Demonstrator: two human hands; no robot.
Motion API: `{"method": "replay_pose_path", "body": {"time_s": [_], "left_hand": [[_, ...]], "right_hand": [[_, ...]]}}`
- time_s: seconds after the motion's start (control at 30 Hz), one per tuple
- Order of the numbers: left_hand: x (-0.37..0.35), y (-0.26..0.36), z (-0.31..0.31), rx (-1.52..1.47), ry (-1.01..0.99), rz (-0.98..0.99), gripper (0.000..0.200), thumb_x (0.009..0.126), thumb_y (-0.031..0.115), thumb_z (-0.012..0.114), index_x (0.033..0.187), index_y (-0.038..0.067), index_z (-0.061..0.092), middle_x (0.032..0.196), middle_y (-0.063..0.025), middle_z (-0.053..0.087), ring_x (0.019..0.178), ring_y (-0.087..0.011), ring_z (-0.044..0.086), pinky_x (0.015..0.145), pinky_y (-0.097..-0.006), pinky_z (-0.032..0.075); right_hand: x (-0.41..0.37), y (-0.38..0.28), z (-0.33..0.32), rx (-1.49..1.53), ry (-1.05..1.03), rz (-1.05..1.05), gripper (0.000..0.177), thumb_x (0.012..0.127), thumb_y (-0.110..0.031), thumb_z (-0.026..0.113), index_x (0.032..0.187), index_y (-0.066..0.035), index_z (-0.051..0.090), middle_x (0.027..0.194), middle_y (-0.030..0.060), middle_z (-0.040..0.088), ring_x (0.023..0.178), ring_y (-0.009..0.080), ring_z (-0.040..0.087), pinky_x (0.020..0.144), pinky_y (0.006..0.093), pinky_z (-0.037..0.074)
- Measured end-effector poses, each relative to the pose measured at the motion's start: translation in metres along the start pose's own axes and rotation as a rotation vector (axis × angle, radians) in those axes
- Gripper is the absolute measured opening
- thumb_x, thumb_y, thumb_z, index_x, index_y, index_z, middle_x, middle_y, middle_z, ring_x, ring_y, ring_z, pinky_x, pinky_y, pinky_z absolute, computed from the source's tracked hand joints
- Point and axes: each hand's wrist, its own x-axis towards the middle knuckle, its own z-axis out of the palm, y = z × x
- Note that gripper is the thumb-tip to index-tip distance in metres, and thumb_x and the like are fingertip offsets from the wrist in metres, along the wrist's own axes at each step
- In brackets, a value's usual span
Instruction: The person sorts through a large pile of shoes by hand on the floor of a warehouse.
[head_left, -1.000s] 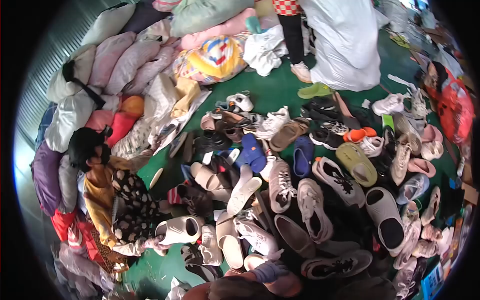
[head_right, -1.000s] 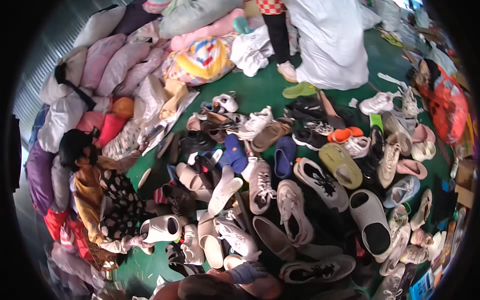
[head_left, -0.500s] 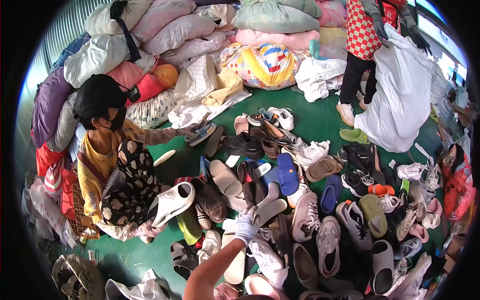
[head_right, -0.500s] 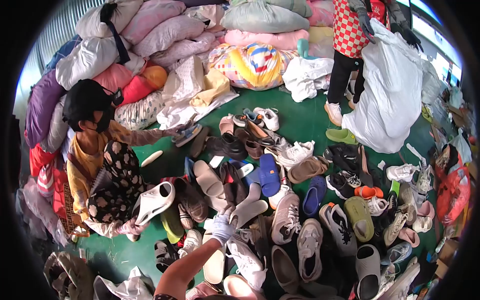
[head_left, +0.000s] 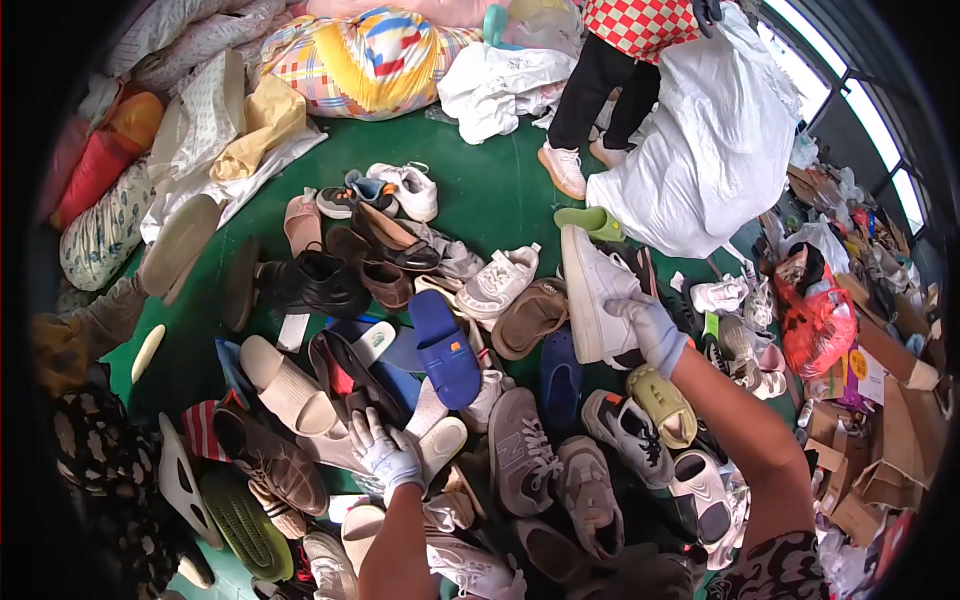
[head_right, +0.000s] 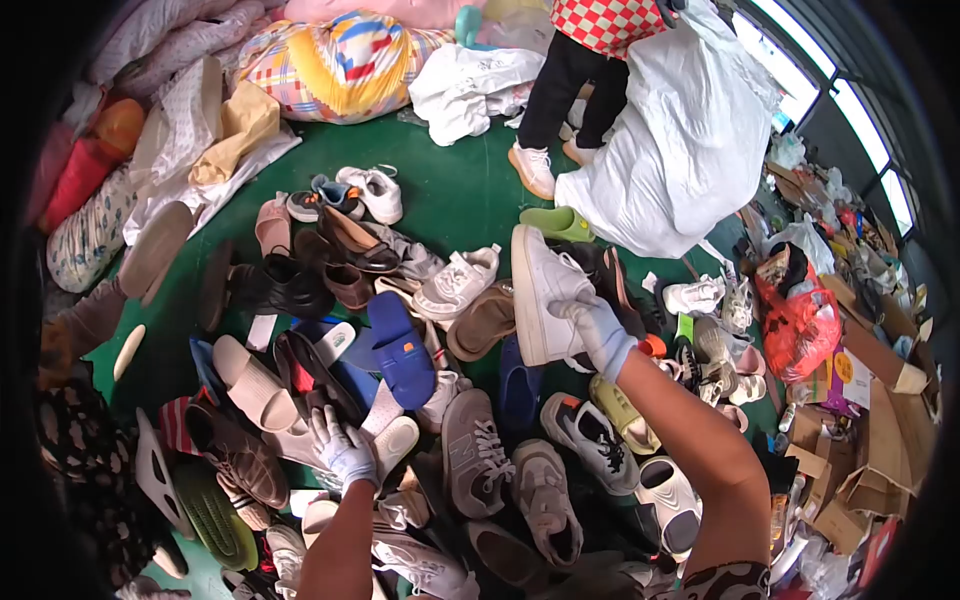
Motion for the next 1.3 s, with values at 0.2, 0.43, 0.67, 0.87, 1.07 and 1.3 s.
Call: {"method": "replay_pose_path", "body": {"time_s": [0.2, 0.43, 0.67, 0.87, 1.07, 1.3], "left_hand": [[0.005, -0.009, 0.006, -0.068, 0.001, 0.057, 0.051, 0.081, 0.016, 0.051, 0.132, 0.013, 0.048, 0.142, -0.0157, 0.038, 0.133, -0.0372, 0.031, 0.104, -0.0559, 0.025], [0.008, -0.007, 0.005, -0.033, 0.001, 0.090, 0.050, 0.075, 0.014, 0.054, 0.125, 0.012, 0.050, 0.136, -0.0208, 0.041, 0.126, -0.0422, 0.034, 0.102, -0.0575, 0.026], [0.004, -0.006, 0.007, 0.016, -0.090, 0.023, 0.053, 0.071, 0.020, 0.056, 0.124, 0.013, 0.050, 0.134, -0.0191, 0.039, 0.126, -0.0414, 0.033, 0.102, -0.0598, 0.021], [0.015, 0.004, -0.011, 0.146, -0.244, -0.015, 0.052, 0.078, 0.029, 0.059, 0.128, 0.016, 0.052, 0.137, -0.0183, 0.042, 0.129, -0.0408, 0.035, 0.106, -0.0563, 0.027], [0.013, 0.004, -0.007, 0.146, -0.161, 0.033, 0.053, 0.074, 0.024, 0.058, 0.125, 0.011, 0.050, 0.134, -0.0205, 0.042, 0.124, -0.0427, 0.037, 0.101, -0.0588, 0.028], [0.006, -0.001, -0.001, 0.027, -0.150, 0.003, 0.057, 0.073, 0.020, 0.055, 0.128, 0.011, 0.045, 0.137, -0.0216, 0.037, 0.129, -0.0427, 0.031, 0.104, -0.0605, 0.019]], "right_hand": [[0.126, -0.011, 0.068, 0.459, -0.163, 0.197, 0.048, 0.082, -0.006, 0.052, 0.129, -0.001, 0.043, 0.112, 0.0130, 0.060, 0.097, 0.0272, 0.063, 0.086, 0.0407, 0.052], [0.304, -0.005, 0.106, -0.418, 0.138, -0.037, 0.041, 0.080, -0.014, 0.058, 0.119, -0.003, 0.054, 0.103, 0.0129, 0.058, 0.090, 0.0246, 0.059, 0.083, 0.0362, 0.050], [0.454, 0.018, 0.202, -0.943, 0.128, -0.247, 0.061, 0.083, -0.046, 0.058, 0.123, -0.001, 0.053, 0.121, 0.0232, 0.056, 0.114, 0.0364, 0.052, 0.096, 0.0419, 0.041], [0.445, 0.017, 0.282, -1.368, 0.004, 0.177, 0.066, 0.078, -0.052, 0.061, 0.125, -0.006, 0.055, 0.135, 0.0167, 0.050, 0.126, 0.0326, 0.046, 0.102, 0.0409, 0.038], [0.407, 0.059, 0.239, -1.118, 0.263, -0.093, 0.048, 0.076, -0.040, 0.066, 0.111, -0.007, 0.064, 0.118, 0.0183, 0.060, 0.111, 0.0333, 0.057, 0.095, 0.0360, 0.044], [0.314, -0.034, 0.105, -1.228, 0.466, -0.344, 0.044, 0.076, -0.037, 0.063, 0.108, -0.008, 0.066, 0.108, 0.0179, 0.064, 0.103, 0.0346, 0.060, 0.091, 0.0394, 0.045]]}}
